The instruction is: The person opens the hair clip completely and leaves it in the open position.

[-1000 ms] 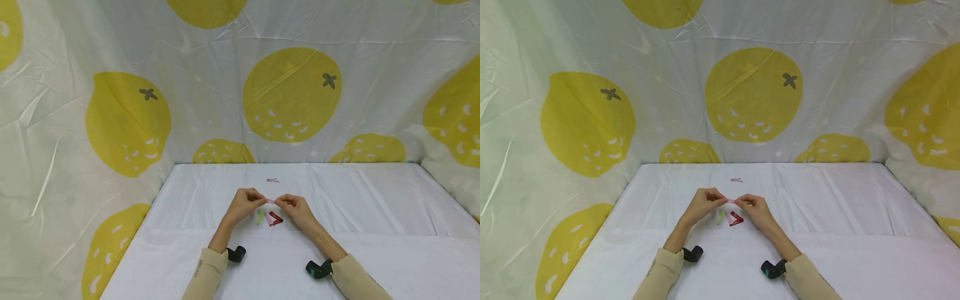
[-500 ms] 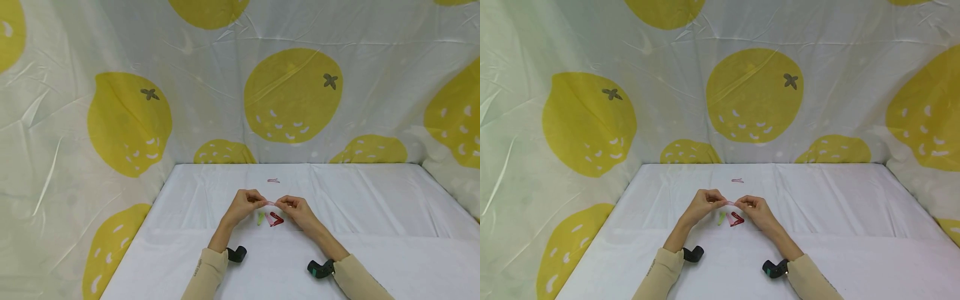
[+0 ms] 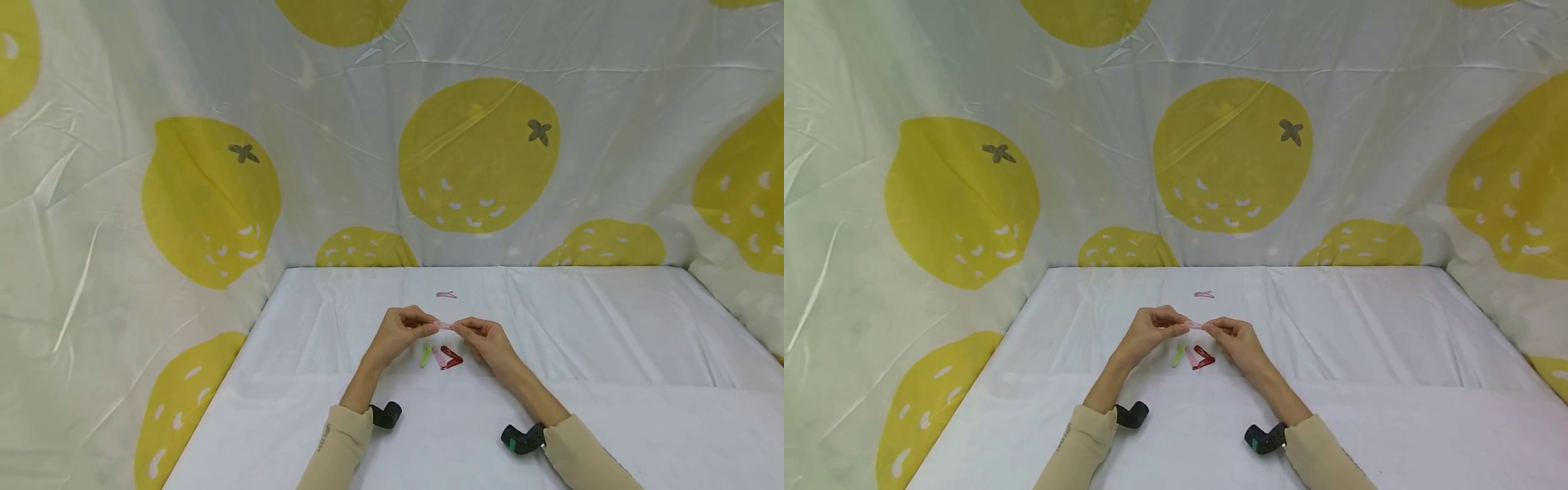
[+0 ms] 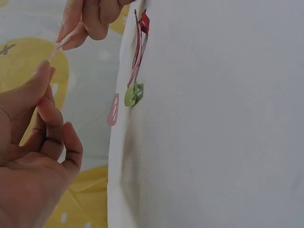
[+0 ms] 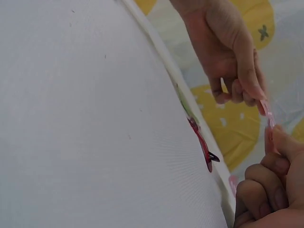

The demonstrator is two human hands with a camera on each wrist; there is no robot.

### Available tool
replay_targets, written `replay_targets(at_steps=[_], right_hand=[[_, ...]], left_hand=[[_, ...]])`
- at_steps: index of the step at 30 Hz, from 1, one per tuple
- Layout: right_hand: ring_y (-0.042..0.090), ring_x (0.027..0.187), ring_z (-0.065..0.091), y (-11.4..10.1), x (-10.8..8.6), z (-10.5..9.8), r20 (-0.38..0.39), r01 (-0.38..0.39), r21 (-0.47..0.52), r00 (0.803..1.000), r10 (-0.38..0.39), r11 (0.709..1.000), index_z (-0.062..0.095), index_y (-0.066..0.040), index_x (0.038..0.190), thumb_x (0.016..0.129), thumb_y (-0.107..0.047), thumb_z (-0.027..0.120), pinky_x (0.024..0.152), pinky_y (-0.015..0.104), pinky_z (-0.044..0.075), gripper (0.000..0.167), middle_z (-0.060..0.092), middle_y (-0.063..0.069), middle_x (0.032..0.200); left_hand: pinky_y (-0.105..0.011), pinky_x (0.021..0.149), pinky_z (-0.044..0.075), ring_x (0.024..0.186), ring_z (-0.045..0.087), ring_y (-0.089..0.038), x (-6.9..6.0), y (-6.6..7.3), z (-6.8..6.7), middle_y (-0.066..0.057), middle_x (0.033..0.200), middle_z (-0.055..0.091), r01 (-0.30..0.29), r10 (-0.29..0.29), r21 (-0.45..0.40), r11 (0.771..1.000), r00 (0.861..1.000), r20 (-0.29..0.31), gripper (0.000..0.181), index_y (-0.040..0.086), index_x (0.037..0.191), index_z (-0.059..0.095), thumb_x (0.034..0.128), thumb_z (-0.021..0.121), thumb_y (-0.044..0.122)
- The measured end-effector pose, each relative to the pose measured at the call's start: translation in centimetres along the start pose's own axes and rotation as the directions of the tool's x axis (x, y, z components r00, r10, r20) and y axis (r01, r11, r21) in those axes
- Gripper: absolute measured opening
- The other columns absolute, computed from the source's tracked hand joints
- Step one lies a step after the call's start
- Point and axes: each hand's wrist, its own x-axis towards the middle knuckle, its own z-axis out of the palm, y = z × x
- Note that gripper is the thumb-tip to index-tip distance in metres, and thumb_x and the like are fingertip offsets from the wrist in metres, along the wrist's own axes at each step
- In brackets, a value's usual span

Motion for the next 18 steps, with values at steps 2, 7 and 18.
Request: replay_targets(at_steps=[2,7,18], right_hand=[[0.003,0.047,0.027,0.01,0.03,0.00,-0.003,-0.013,-0.001,1.000,0.013,1.000,0.064,0.013,0.119,0.102,-0.025,0.067,0.046,0.020,0.024,0.041,0.036,-0.012,0.055],[0.004,0.048,0.027,-0.05,-0.01,-0.15,0.022,-0.030,0.000,0.999,0.030,1.000,0.066,0.009,0.118,0.105,-0.026,0.063,0.048,0.021,0.024,0.037,0.034,-0.010,0.055],[0.004,0.048,0.026,-0.36,-0.16,-0.11,0.043,-0.069,0.060,0.997,0.066,0.996,0.068,0.002,0.110,0.106,-0.028,0.060,0.049,0.024,0.021,0.031,0.034,-0.009,0.058]], left_hand=[[-0.021,0.072,0.047,0.079,0.059,-0.008,0.06,0.05,0.03,-0.019,0.088,0.071,-0.038,0.039,0.024,0.999,0.999,-0.009,0.014,-0.001,0.099,0.081,0.0859,0.083,0.006],[-0.020,0.073,0.047,0.077,0.058,-0.006,0.25,-0.02,0.13,-0.020,0.085,0.070,-0.100,0.102,0.072,0.992,0.995,-0.022,0.017,-0.001,0.100,0.082,0.0832,0.085,0.004],[-0.019,0.073,0.048,0.077,0.059,-0.009,0.19,-0.18,0.20,-0.022,0.086,0.072,-0.089,0.095,0.097,0.991,0.994,-0.052,0.017,-0.001,0.098,0.082,0.0824,0.086,0.004]])
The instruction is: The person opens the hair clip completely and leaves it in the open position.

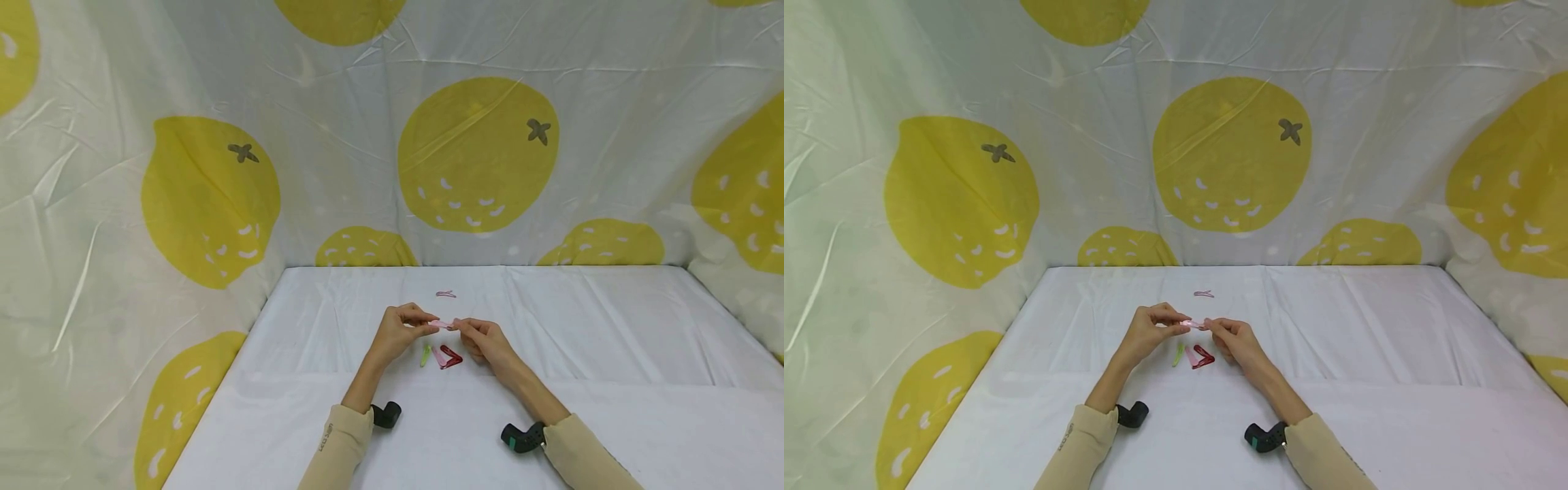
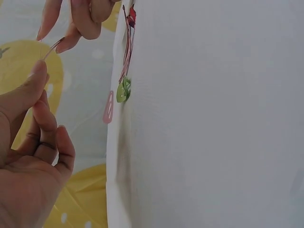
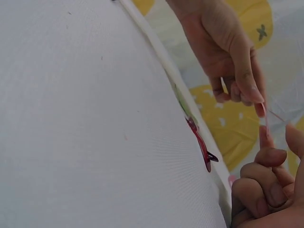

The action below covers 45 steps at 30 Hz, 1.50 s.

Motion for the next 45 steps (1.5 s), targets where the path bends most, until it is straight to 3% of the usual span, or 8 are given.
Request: replay_targets(at_steps=[7,14,23,30,39,45], right_hand=[[0.004,0.048,0.026,0.11,0.00,0.03,-0.022,0.013,-0.003,1.000,-0.013,1.000,0.063,0.011,0.118,0.103,-0.021,0.065,0.049,0.022,0.022,0.035,0.035,-0.010,0.057],[0.004,0.048,0.026,0.49,0.09,-0.01,-0.070,0.031,-0.040,0.997,-0.034,0.999,0.064,0.010,0.118,0.102,-0.022,0.068,0.048,0.021,0.024,0.037,0.036,-0.010,0.057],[0.005,0.048,0.027,0.41,0.12,-0.02,-0.102,0.016,-0.035,0.995,-0.020,0.999,0.068,0.006,0.114,0.101,-0.022,0.069,0.048,0.021,0.024,0.031,0.036,-0.009,0.056],[0.004,0.047,0.025,-0.08,0.07,0.09,-0.075,-0.014,-0.016,0.997,0.012,1.000,0.066,0.010,0.116,0.102,-0.021,0.066,0.048,0.020,0.023,0.034,0.036,-0.011,0.055],[0.004,0.047,0.026,0.21,0.14,0.19,-0.075,0.001,-0.006,0.997,-0.002,1.000,0.063,0.012,0.121,0.103,-0.022,0.065,0.047,0.020,0.023,0.039,0.037,-0.010,0.057],[0.005,0.048,0.029,0.34,0.24,0.37,-0.125,0.006,-0.042,0.992,-0.011,0.999,0.064,0.011,0.120,0.102,-0.024,0.068,0.048,0.020,0.025,0.039,0.038,-0.010,0.058]], left_hand=[[-0.019,0.074,0.048,0.079,0.060,-0.009,0.06,0.00,-0.05,-0.020,0.088,0.073,0.021,-0.021,0.015,1.000,1.000,0.003,0.016,0.001,0.098,0.083,0.0828,0.086,0.006],[-0.020,0.076,0.049,0.080,0.059,-0.006,0.05,0.01,-0.06,-0.018,0.089,0.074,0.047,-0.047,0.037,0.998,0.999,-0.002,0.014,0.002,0.098,0.083,0.0853,0.084,0.006],[-0.019,0.072,0.048,0.075,0.058,-0.008,0.16,-0.05,-0.03,-0.019,0.083,0.070,0.010,-0.010,0.037,0.999,1.000,-0.006,0.019,0.002,0.101,0.082,0.0822,0.085,0.001],[-0.023,0.075,0.048,0.076,0.058,-0.007,0.14,-0.06,0.02,-0.017,0.082,0.070,-0.029,0.030,0.063,0.998,0.999,-0.016,0.017,0.002,0.098,0.083,0.0813,0.086,0.004],[-0.020,0.074,0.048,0.077,0.061,-0.008,0.03,-0.17,0.04,-0.015,0.083,0.073,-0.008,0.010,0.082,0.997,1.000,-0.030,0.014,0.003,0.094,0.084,0.0812,0.087,0.008],[-0.019,0.073,0.046,0.076,0.057,-0.006,0.06,-0.19,0.15,-0.013,0.082,0.072,-0.009,0.013,0.118,0.993,1.000,-0.028,0.013,0.003,0.095,0.084,0.0826,0.086,0.008]])
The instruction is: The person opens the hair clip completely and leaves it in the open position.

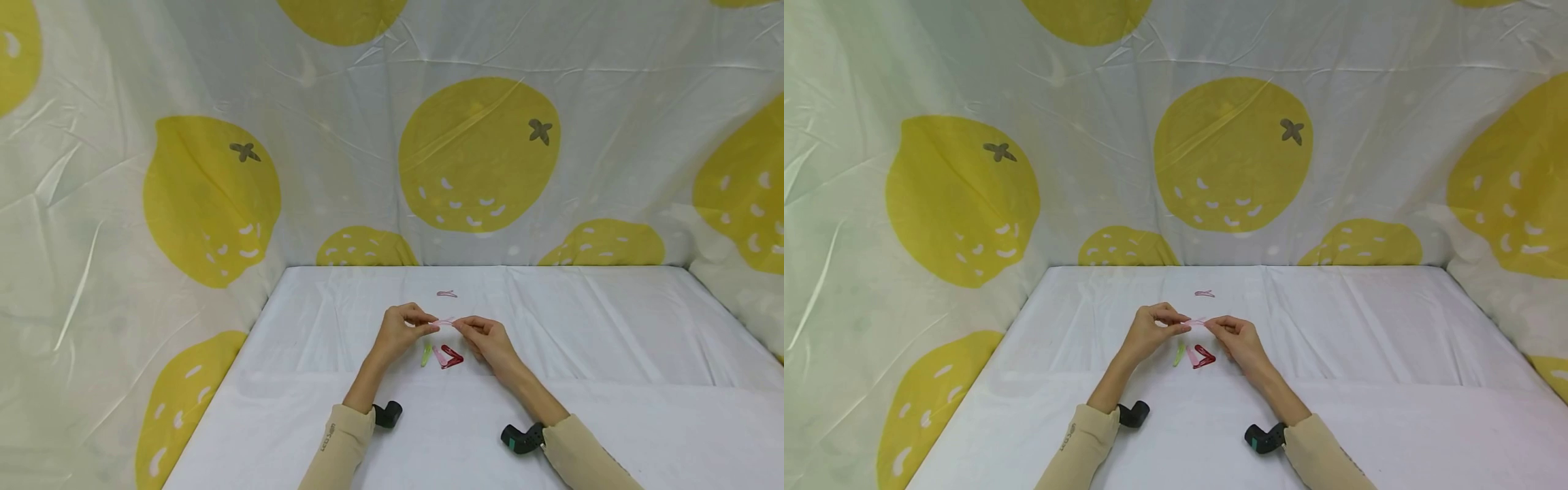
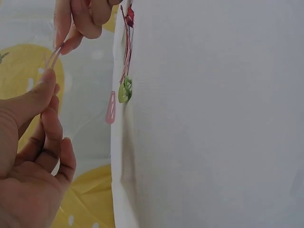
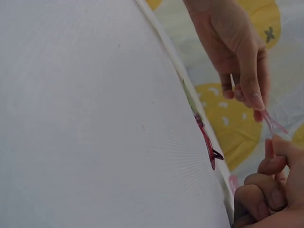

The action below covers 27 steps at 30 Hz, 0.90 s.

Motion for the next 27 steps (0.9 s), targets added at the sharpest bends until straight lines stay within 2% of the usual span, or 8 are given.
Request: replay_targets(at_steps=[9,14,16,21,24,27], right_hand=[[0.006,0.049,0.033,0.16,0.10,0.21,-0.057,0.021,-0.085,0.998,-0.026,0.996,0.069,0.007,0.116,0.099,-0.028,0.072,0.047,0.021,0.026,0.038,0.039,-0.009,0.057],[0.005,0.049,0.034,0.10,0.14,0.26,-0.075,0.038,-0.114,0.996,-0.047,0.993,0.072,0.004,0.113,0.098,-0.028,0.073,0.047,0.020,0.027,0.035,0.040,-0.009,0.056],[0.005,0.054,0.038,0.01,0.13,0.24,-0.091,0.045,-0.138,0.994,-0.058,0.989,0.074,0.001,0.112,0.097,-0.029,0.075,0.050,0.020,0.030,0.034,0.049,-0.008,0.062],[0.007,0.075,0.054,-0.08,0.11,0.10,-0.127,0.076,-0.211,0.986,-0.105,0.975,0.080,-0.007,0.106,0.092,-0.033,0.079,0.062,0.020,0.042,0.029,0.071,-0.001,0.087],[0.007,0.072,0.055,0.04,0.15,-0.02,-0.105,0.123,-0.248,0.983,-0.153,0.961,0.082,-0.009,0.103,0.091,-0.031,0.081,0.061,0.020,0.043,0.024,0.072,0.002,0.085],[0.006,0.066,0.051,0.08,0.11,-0.01,-0.073,0.185,-0.281,0.974,-0.213,0.942,0.082,-0.010,0.101,0.091,-0.026,0.081,0.057,0.020,0.041,0.019,0.070,0.001,0.081]], left_hand=[[-0.020,0.069,0.043,0.075,0.054,-0.008,0.10,-0.02,0.18,-0.013,0.082,0.071,-0.068,0.069,0.029,0.997,0.997,-0.029,0.016,0.000,0.098,0.083,0.0831,0.085,0.004],[-0.018,0.069,0.042,0.077,0.059,-0.021,0.03,0.10,0.31,-0.016,0.081,0.070,-0.092,0.092,0.011,0.996,0.994,-0.052,0.014,-0.002,0.095,0.083,0.0823,0.085,0.003],[-0.018,0.069,0.042,0.077,0.060,-0.024,0.03,0.20,0.30,-0.016,0.080,0.070,-0.099,0.100,0.015,0.995,0.994,-0.048,0.011,-0.002,0.092,0.083,0.0825,0.084,0.003],[-0.019,0.068,0.043,0.075,0.057,-0.014,0.13,0.39,0.16,-0.012,0.078,0.070,-0.115,0.116,0.049,0.992,0.993,-0.019,0.005,0.000,0.089,0.084,0.0846,0.083,0.002],[-0.019,0.069,0.045,0.075,0.057,-0.010,0.06,0.40,0.09,-0.013,0.079,0.070,-0.113,0.113,0.037,0.993,0.993,-0.018,0.005,0.000,0.090,0.083,0.0869,0.081,0.003],[-0.020,0.070,0.047,0.076,0.059,-0.008,-0.09,0.39,0.00,-0.014,0.080,0.071,-0.086,0.086,0.010,0.996,0.996,-0.026,0.006,-0.001,0.091,0.083,0.0887,0.080,0.004]])
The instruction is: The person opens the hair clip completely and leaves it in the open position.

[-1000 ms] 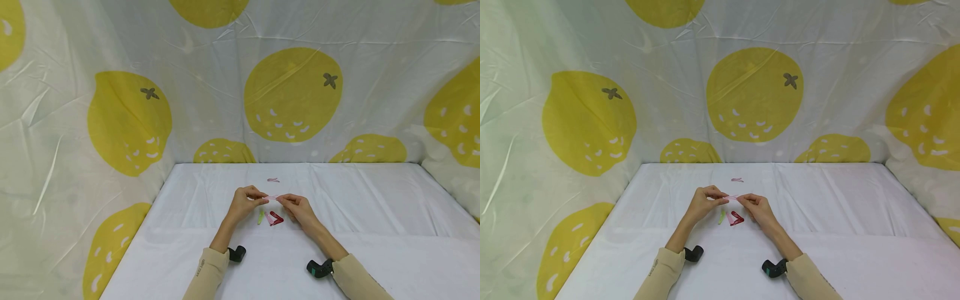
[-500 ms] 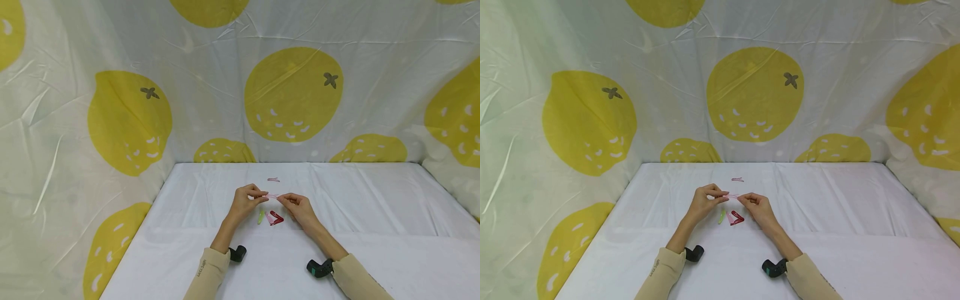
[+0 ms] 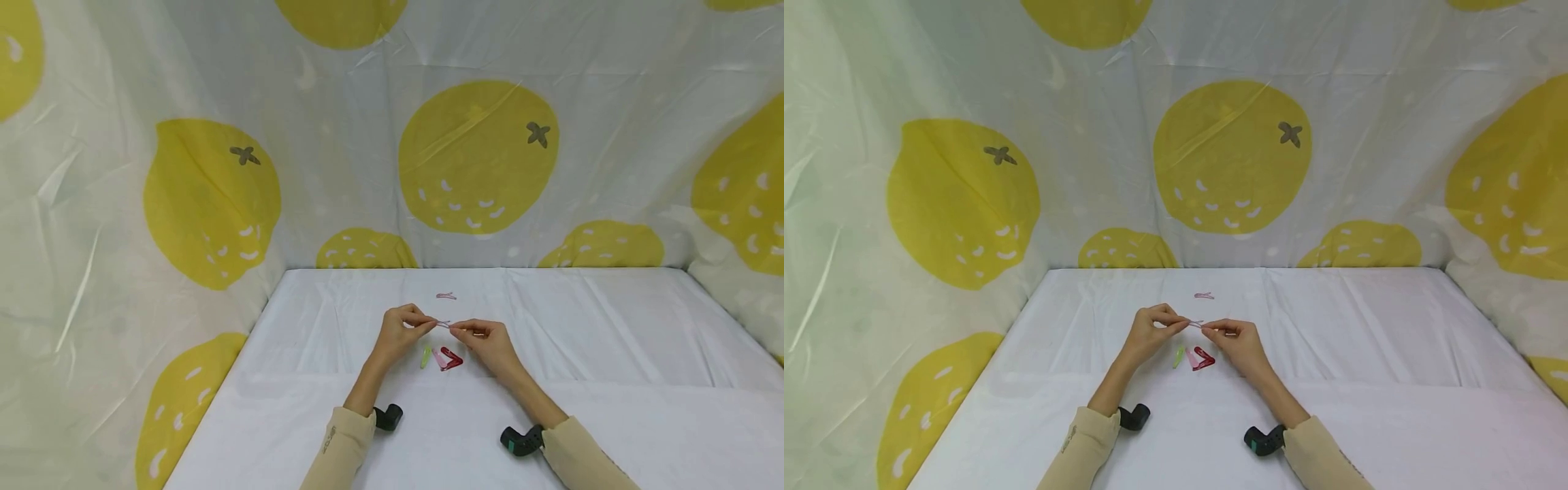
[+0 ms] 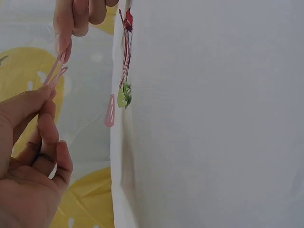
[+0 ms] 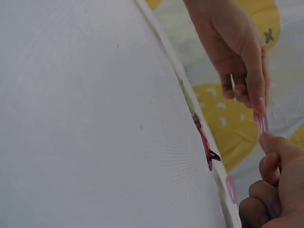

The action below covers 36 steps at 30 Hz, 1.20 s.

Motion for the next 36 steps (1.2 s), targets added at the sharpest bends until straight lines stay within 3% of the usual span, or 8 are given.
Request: replay_targets(at_steps=[4,10,16,19,25,28,33,36], right_hand=[[0.005,0.064,0.047,-0.2,-0.1,0.0,-0.030,0.047,-0.028,0.998,-0.048,0.999,0.083,-0.011,0.098,0.091,-0.025,0.082,0.055,0.019,0.037,0.016,0.064,-0.002,0.076],[0.004,0.062,0.041,-0.7,0.2,0.1,-0.099,0.002,-0.043,0.995,-0.006,0.999,0.084,-0.006,0.095,0.088,-0.023,0.084,0.054,0.019,0.032,0.018,0.050,-0.005,0.064],[0.005,0.064,0.046,-0.8,1.9,0.1,-0.162,-0.024,-0.064,0.987,0.014,0.998,0.084,-0.006,0.094,0.087,-0.022,0.085,0.055,0.019,0.035,0.017,0.061,-0.004,0.068],[0.006,0.065,0.045,-0.5,3.0,0.2,-0.170,-0.032,-0.063,0.985,0.021,0.998,0.084,-0.006,0.096,0.088,-0.021,0.085,0.055,0.020,0.034,0.017,0.061,-0.004,0.068],[0.008,0.063,0.044,0.5,5.3,0.5,-0.226,-0.055,-0.092,0.974,0.033,0.994,0.084,-0.005,0.095,0.088,-0.017,0.084,0.054,0.020,0.031,0.015,0.055,-0.006,0.065],[0.008,0.063,0.043,0.8,6.1,0.7,-0.241,-0.070,-0.134,0.970,0.036,0.989,0.083,-0.002,0.095,0.088,-0.015,0.083,0.054,0.021,0.031,0.014,0.055,-0.006,0.065],[0.009,0.061,0.043,1.1,6.9,1.2,-0.245,-0.079,-0.189,0.969,0.031,0.979,0.083,-0.001,0.094,0.088,-0.013,0.082,0.053,0.021,0.030,0.013,0.054,-0.004,0.063],[0.010,0.060,0.044,1.1,7.2,1.2,-0.257,-0.077,-0.217,0.966,0.019,0.973,0.083,-0.001,0.092,0.088,-0.013,0.082,0.052,0.021,0.030,0.012,0.054,-0.003,0.062]], left_hand=[[-0.019,0.069,0.048,0.075,0.059,-0.004,0.0,0.0,0.1,-0.016,0.081,0.072,0.040,-0.040,-0.017,0.999,0.999,0.004,0.007,-0.001,0.092,0.083,0.0886,0.080,0.005],[-0.016,0.061,0.047,0.069,0.059,-0.001,0.8,0.3,0.8,-0.018,0.081,0.074,0.111,-0.111,-0.007,0.994,0.994,-0.016,0.007,-0.003,0.091,0.083,0.0856,0.082,0.002],[-0.018,0.063,0.049,0.078,0.071,-0.020,2.9,0.6,1.2,-0.020,0.086,0.077,0.176,-0.174,0.019,0.984,0.983,-0.065,0.008,-0.003,0.092,0.083,0.0853,0.082,0.002],[-0.019,0.067,0.049,0.086,0.072,-0.022,3.7,0.0,1.3,-0.019,0.090,0.079,0.245,-0.242,0.021,0.969,0.967,-0.082,0.007,-0.002,0.091,0.083,0.0861,0.082,0.003],[-0.018,0.064,0.048,0.076,0.060,-0.009,5.2,-1.6,2.0,-0.018,0.102,0.080,0.404,-0.405,-0.027,0.914,0.911,-0.081,0.011,-0.001,0.096,0.083,0.0901,0.079,0.007],[-0.019,0.064,0.048,0.078,0.062,-0.011,5.8,-2.3,2.4,-0.018,0.103,0.080,0.420,-0.419,-0.007,0.907,0.902,-0.103,0.010,-0.001,0.097,0.083,0.0908,0.078,0.006],[-0.029,0.079,0.056,0.098,0.073,-0.024,6.5,-3.0,3.0,-0.017,0.098,0.080,0.406,-0.390,0.075,0.911,0.906,-0.163,0.008,-0.001,0.093,0.083,0.0890,0.079,0.004],[-0.035,0.087,0.058,0.101,0.074,-0.028,6.8,-3.1,3.2,-0.018,0.095,0.080,0.402,-0.383,0.100,0.910,0.909,-0.164,0.007,-0.003,0.092,0.083,0.0882,0.078,0.001]])
